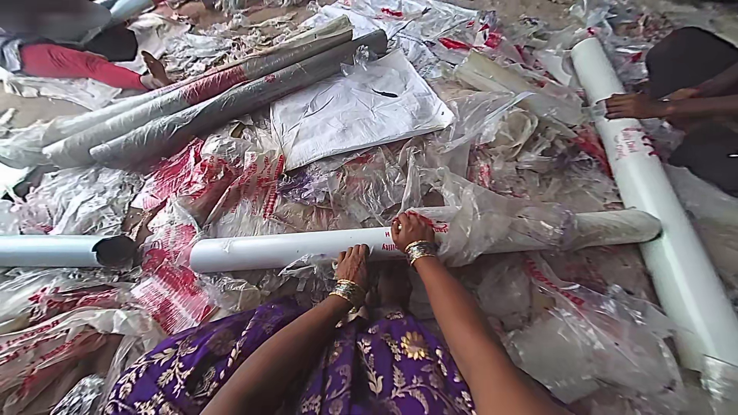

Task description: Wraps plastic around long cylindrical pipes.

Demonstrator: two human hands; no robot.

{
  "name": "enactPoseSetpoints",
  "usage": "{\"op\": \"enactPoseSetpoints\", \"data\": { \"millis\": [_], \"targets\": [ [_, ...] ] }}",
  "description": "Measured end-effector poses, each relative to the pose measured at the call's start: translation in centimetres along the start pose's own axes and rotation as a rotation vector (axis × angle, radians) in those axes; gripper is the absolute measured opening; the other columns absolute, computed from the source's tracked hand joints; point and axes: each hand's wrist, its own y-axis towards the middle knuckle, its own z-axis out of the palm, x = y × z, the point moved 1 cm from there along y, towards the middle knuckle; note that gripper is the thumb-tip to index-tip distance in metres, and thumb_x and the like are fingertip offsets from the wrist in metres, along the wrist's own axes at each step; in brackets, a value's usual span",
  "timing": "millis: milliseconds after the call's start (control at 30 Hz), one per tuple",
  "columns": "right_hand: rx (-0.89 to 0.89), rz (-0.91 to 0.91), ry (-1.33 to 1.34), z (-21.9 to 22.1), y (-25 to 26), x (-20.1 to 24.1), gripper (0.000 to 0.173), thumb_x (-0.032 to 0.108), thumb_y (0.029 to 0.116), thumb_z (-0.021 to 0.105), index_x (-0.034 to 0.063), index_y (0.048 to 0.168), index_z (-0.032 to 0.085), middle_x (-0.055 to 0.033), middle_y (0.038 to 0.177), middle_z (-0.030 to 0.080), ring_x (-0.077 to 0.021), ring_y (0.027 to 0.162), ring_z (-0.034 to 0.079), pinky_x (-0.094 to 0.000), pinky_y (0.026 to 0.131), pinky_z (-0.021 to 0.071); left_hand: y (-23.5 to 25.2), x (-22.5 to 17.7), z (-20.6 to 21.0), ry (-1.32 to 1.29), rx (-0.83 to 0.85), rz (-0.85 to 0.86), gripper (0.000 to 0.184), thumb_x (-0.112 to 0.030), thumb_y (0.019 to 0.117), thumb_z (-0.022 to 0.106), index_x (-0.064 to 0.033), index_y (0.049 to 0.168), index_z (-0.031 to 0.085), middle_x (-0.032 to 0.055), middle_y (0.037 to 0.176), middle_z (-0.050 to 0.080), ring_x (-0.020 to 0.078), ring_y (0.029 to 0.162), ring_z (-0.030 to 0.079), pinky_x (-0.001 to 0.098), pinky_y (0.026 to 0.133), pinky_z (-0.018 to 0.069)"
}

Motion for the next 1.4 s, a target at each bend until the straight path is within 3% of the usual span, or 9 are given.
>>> {"op": "enactPoseSetpoints", "data": {
  "millis": [100,300,500,633,733,833,1033,1167,1400],
  "targets": [
    [0.003,0.0,-0.001,-0.1,-0.1,0.0,0.048,0.037,0.1057,0.04,0.0073,0.136,0.063,-0.0225,0.133,0.065,-0.0397,0.122,0.064,-0.0577,0.097,0.0506,0.7,-0.6,-0.1,0.001,-0.016,-0.051,0.046,-0.033,0.1053,0.055,-0.0046,0.141,0.055,0.0165,0.136,0.064,0.0305,0.132,0.057,0.0491,0.115,0.0364],
    [-0.007,-0.009,0.003,0.0,0.0,-0.1,0.047,0.037,0.1054,0.041,0.0065,0.132,0.064,-0.0226,0.13,0.066,-0.04,0.119,0.066,-0.058,0.094,0.0516,1.2,-1.1,-0.2,0.044,0.024,-0.057,0.033,-0.022,0.1068,0.05,-0.0062,0.129,0.067,0.0155,0.133,0.066,0.0305,0.13,0.058,0.0497,0.111,0.0391],
    [-0.001,-0.023,0.002,0.0,-0.1,-0.2,0.046,0.035,0.105,0.041,0.006,0.132,0.064,-0.0229,0.131,0.066,-0.0402,0.119,0.066,-0.0585,0.094,0.0515,1.3,1.1,0.3,-0.027,0.065,0.208,0.029,-0.024,0.1036,0.054,-0.0129,0.117,0.077,0.0133,0.124,0.067,0.0322,0.125,0.056,0.0585,0.108,0.0332],
    [-0.002,-0.021,-0.007,0.0,-0.3,-0.1,0.046,0.035,0.1057,0.04,0.0065,0.135,0.063,-0.0239,0.132,0.065,-0.0409,0.12,0.065,-0.0586,0.095,0.0512,0.5,2.1,1.2,0.033,0.025,0.386,0.03,-0.01,0.104,0.051,-0.0094,0.123,0.074,0.0133,0.145,0.058,0.0351,0.146,0.04,0.0617,0.118,0.0252],
    [-0.014,-0.016,-0.004,0.0,-0.3,-0.2,0.046,0.034,0.1055,0.04,0.0064,0.134,0.063,-0.0237,0.132,0.065,-0.0413,0.12,0.065,-0.0585,0.095,0.0512,-0.1,1.5,1.6,0.123,0.026,0.427,0.036,0.002,0.098,0.051,-0.003,0.13,0.067,0.0143,0.154,0.05,0.0343,0.151,0.035,0.0561,0.12,0.0302],
    [-0.004,-0.019,-0.007,0.1,-0.4,0.0,0.047,0.034,0.1054,0.041,0.0064,0.135,0.063,-0.024,0.133,0.065,-0.0412,0.12,0.065,-0.0587,0.096,0.0512,-0.5,0.8,1.7,0.136,0.089,0.385,0.043,-0.002,0.0969,0.055,-0.0024,0.139,0.06,0.0171,0.156,0.048,0.0351,0.143,0.047,0.0532,0.115,0.0371],
    [-0.033,-0.022,-0.021,0.3,-0.5,-0.1,0.045,0.034,0.1048,0.041,0.0064,0.132,0.065,-0.0227,0.132,0.066,-0.0402,0.118,0.066,-0.0578,0.094,0.0523,0.3,0.7,1.6,0.12,0.087,0.479,0.037,-0.019,0.0978,0.056,-0.0057,0.131,0.066,0.0151,0.139,0.062,0.0338,0.129,0.057,0.0554,0.104,0.0421],
    [-0.014,-0.019,-0.028,0.0,-0.4,0.0,0.046,0.035,0.1051,0.041,0.0057,0.132,0.064,-0.0228,0.134,0.065,-0.04,0.119,0.066,-0.0579,0.095,0.0521,0.3,1.0,4.4,0.268,0.272,0.641,0.029,-0.012,0.1002,0.056,-0.0036,0.124,0.071,0.0173,0.133,0.066,0.0372,0.127,0.058,0.0581,0.11,0.0367],
    [-0.019,-0.017,-0.008,-0.2,-0.3,0.1,0.046,0.033,0.1062,0.041,0.0046,0.134,0.064,-0.0236,0.135,0.064,-0.0406,0.121,0.065,-0.058,0.097,0.0505,-6.3,-3.0,2.9,0.295,0.351,0.551,0.032,0.005,0.1039,0.043,0.0129,0.127,0.064,0.0285,0.13,0.066,0.045,0.138,0.051,0.0585,0.127,0.0125]
  ]
}}
